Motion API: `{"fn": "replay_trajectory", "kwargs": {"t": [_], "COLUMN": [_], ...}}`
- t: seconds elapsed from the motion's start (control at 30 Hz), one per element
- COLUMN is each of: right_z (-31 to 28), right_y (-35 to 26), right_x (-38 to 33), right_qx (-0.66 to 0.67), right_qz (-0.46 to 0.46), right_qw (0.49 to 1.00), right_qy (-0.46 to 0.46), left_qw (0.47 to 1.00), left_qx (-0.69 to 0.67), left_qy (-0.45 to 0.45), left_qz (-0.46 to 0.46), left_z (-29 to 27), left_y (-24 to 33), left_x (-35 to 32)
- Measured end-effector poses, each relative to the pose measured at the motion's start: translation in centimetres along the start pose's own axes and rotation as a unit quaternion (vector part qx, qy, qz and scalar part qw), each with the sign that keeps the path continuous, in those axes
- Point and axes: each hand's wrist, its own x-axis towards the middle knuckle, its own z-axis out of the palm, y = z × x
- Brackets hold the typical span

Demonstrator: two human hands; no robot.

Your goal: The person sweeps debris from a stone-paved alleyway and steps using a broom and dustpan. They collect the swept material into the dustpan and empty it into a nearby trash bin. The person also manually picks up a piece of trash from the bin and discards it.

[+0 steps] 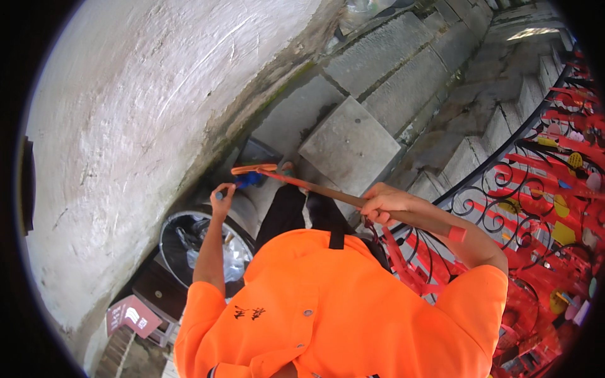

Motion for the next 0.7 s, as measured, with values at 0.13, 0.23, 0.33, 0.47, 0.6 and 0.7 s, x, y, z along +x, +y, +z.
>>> {"fn": "replay_trajectory", "kwargs": {"t": [0.13, 0.23, 0.33, 0.47, 0.6, 0.7], "right_z": [-0.2, -1.6, -2.8, -3.1, -4.0, -1.9], "right_y": [0.1, -0.5, -1.9, -3.3, -3.8, -3.3], "right_x": [-3.9, -5.7, -5.9, -2.4, 3.0, 4.9], "right_qx": [-0.036, -0.022, -0.001, -0.025, 0.048, 0.061], "right_qz": [0.0, -0.04, -0.063, -0.113, -0.098, -0.092], "right_qw": [0.997, 0.993, 0.985, 0.957, 0.977, 0.984], "right_qy": [0.061, 0.109, 0.162, 0.265, 0.182, 0.142], "left_qw": [0.999, 0.997, 0.997, 0.998, 0.998, 0.999], "left_qx": [-0.033, -0.072, -0.074, -0.05, -0.051, -0.044], "left_qy": [-0.002, -0.017, -0.017, -0.014, -0.007, -0.026], "left_qz": [-0.01, 0.004, 0.031, 0.029, 0.036, 0.018], "left_z": [0.0, -0.1, 0.0, -0.1, -0.3, -0.4], "left_y": [-2.1, -4.7, -5.0, -2.8, -0.9, -0.7], "left_x": [-0.9, -1.8, -2.9, -5.1, -7.8, -9.1]}}
